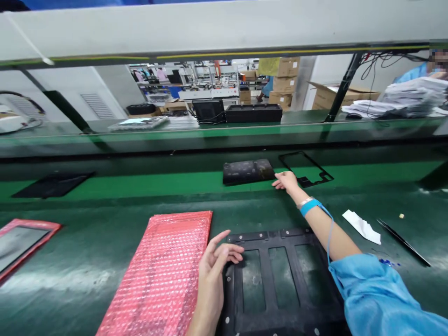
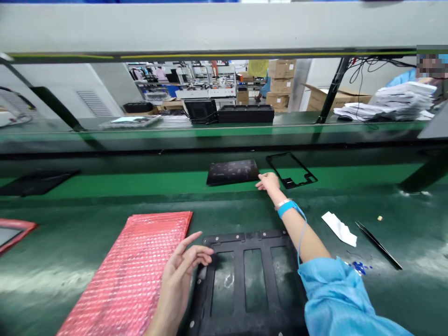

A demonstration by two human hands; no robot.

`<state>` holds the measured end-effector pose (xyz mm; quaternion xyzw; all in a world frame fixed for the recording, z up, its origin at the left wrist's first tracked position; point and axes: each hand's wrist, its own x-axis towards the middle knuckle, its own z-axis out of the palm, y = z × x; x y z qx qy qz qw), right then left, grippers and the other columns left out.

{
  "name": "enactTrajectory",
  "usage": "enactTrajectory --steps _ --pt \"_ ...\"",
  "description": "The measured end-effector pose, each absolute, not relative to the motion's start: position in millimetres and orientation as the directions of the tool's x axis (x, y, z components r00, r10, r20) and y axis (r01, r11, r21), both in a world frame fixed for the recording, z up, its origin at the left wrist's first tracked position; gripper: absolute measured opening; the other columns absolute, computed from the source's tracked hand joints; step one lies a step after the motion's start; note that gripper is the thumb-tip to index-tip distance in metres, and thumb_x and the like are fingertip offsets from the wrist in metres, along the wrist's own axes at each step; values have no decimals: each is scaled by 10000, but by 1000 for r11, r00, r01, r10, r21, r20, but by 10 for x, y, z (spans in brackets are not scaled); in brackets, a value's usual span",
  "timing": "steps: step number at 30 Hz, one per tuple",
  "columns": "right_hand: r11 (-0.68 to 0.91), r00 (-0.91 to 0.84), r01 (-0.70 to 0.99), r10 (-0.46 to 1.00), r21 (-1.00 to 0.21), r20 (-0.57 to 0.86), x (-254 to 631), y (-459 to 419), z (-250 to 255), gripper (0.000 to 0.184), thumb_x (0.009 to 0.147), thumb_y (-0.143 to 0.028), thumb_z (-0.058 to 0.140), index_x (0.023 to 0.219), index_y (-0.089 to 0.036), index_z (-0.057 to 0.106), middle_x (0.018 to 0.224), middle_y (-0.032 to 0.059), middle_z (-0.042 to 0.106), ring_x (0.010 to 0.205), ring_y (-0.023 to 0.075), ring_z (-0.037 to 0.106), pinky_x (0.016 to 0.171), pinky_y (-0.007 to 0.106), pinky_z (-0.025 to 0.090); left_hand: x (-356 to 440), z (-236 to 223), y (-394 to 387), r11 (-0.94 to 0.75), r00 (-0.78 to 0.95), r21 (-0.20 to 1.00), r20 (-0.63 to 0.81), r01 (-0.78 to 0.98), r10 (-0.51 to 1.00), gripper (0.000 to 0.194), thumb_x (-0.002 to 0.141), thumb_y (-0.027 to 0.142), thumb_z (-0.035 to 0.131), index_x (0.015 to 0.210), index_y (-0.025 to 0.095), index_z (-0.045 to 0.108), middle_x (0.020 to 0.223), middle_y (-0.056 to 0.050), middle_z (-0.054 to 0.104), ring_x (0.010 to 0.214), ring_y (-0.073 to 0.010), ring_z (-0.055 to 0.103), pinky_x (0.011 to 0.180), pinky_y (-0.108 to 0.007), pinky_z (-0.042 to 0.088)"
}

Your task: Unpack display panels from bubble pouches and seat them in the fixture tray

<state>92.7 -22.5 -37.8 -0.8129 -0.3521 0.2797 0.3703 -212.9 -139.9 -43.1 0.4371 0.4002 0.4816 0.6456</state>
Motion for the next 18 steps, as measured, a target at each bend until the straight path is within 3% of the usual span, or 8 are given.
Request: enactTrajectory --steps 4,9,14,18 --pt "-613 707 575 706 -542 -48 1323 -448 -427 429 956 -399 634 1320 -179 585 1352 120 582 1165 253 605 969 486 537 -2103 -418 -1455 169 287 961 -102 -220 953 446 827 461 742 1117 132 659 711 -61 723 623 -172 611 690 -307 479" --pt "-659 689 673 724 -336 -41 1519 -549 -394 413 953 -396 640 1296 -171 598 1317 113 603 1147 249 616 957 483 543 -2104 -440 -1451 119 293 979 -66 -166 954 367 853 463 713 1038 147 687 711 -50 715 630 -168 610 687 -297 471" --pt "-567 594 731 803 -380 -57 1548 -654 -150 375 942 -345 653 1276 -179 620 1217 98 673 1078 229 660 943 455 556 -2112 -405 -1468 -58 210 998 62 -23 976 311 859 422 687 1036 167 696 790 -70 738 715 -204 660 752 -330 513" --pt "-349 389 802 921 -486 -20 1424 -1169 -73 411 834 -223 678 1245 -223 667 1097 52 759 1046 206 710 909 322 567 -2191 -370 -1449 -285 14 935 289 212 957 263 875 343 629 1086 200 691 1057 -109 754 968 -247 694 903 -379 519"
